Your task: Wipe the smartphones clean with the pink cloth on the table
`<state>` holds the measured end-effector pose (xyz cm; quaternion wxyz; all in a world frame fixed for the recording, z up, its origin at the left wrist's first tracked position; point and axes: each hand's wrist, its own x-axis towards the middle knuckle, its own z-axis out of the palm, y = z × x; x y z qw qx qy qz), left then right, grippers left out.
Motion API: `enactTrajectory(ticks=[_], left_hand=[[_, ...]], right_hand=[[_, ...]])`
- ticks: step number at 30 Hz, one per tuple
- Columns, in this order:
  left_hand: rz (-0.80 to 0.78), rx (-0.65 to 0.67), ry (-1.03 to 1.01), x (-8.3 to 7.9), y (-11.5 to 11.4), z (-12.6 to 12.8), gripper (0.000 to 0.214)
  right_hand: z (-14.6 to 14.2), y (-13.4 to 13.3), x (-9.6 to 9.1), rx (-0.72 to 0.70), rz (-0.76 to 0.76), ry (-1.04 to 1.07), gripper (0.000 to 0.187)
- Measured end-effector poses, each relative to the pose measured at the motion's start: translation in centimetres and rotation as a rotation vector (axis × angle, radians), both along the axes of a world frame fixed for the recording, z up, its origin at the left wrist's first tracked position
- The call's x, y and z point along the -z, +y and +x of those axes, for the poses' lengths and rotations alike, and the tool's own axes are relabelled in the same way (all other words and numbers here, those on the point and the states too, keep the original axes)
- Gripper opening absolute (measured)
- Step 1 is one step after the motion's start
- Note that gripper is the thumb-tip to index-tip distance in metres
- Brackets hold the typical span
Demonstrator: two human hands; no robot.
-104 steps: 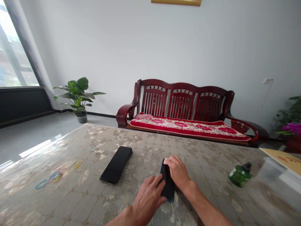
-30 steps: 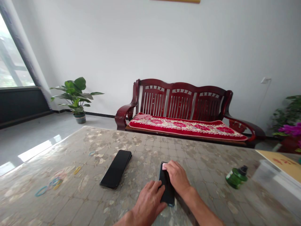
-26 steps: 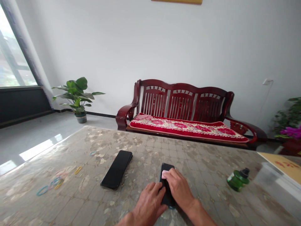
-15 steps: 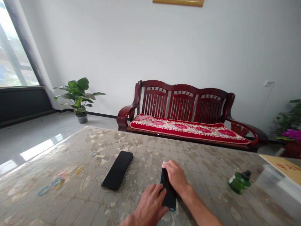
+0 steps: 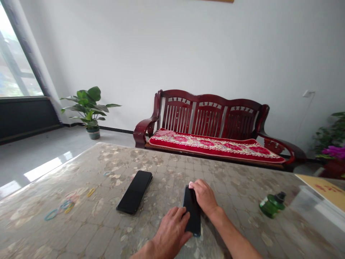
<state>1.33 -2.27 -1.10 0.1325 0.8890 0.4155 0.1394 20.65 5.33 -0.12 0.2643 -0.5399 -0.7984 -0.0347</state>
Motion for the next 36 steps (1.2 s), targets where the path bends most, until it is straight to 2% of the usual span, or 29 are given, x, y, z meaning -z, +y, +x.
enactTrajectory(ticks=[2, 7, 9, 11, 16, 18, 20, 25, 28, 34, 36], left_hand=[[-0.004, -0.005, -0.003, 0.1, 0.0, 0.0, 0.043], [0.003, -0.004, -0.012, 0.1, 0.0, 0.1, 0.040], [0.007, 0.002, -0.010, 0.0, 0.0, 0.2, 0.038], [0.006, 0.002, -0.002, 0.0, 0.0, 0.2, 0.037], [0.018, -0.004, 0.017, -0.1, 0.1, 0.3, 0.040], [0.022, -0.006, 0.013, -0.1, 0.1, 0.3, 0.039], [0.017, -0.007, 0.005, -0.1, 0.0, 0.3, 0.037], [0.015, -0.013, -0.023, 0.1, 0.1, 0.3, 0.034], [0.024, -0.023, -0.015, 0.2, 0.2, 0.4, 0.034], [0.037, -0.036, 0.035, -0.2, 0.6, 0.4, 0.034], [0.030, -0.040, 0.040, -0.3, 0.7, 0.3, 0.034]], right_hand=[[0.1, -0.5, 0.0, 0.002, -0.014, 0.002, 0.023], [0.3, -4.8, 0.7, -0.077, -0.039, 0.069, 0.025], [0.5, -5.7, 0.9, -0.103, -0.043, 0.082, 0.024], [0.6, -5.2, 0.8, -0.101, -0.037, 0.082, 0.025], [0.7, -0.9, 0.1, 0.023, -0.029, 0.032, 0.027], [0.6, -0.2, 0.0, 0.054, -0.040, 0.020, 0.028], [0.5, -0.8, 0.1, 0.041, -0.047, 0.022, 0.028], [0.1, -4.7, 0.5, -0.088, -0.072, 0.050, 0.026], [-0.3, -5.0, 0.4, -0.125, -0.056, 0.055, 0.023], [-1.7, -0.1, -0.2, -0.048, -0.037, -0.011, 0.025], [-2.2, 0.8, -0.4, -0.026, -0.058, -0.033, 0.025]])
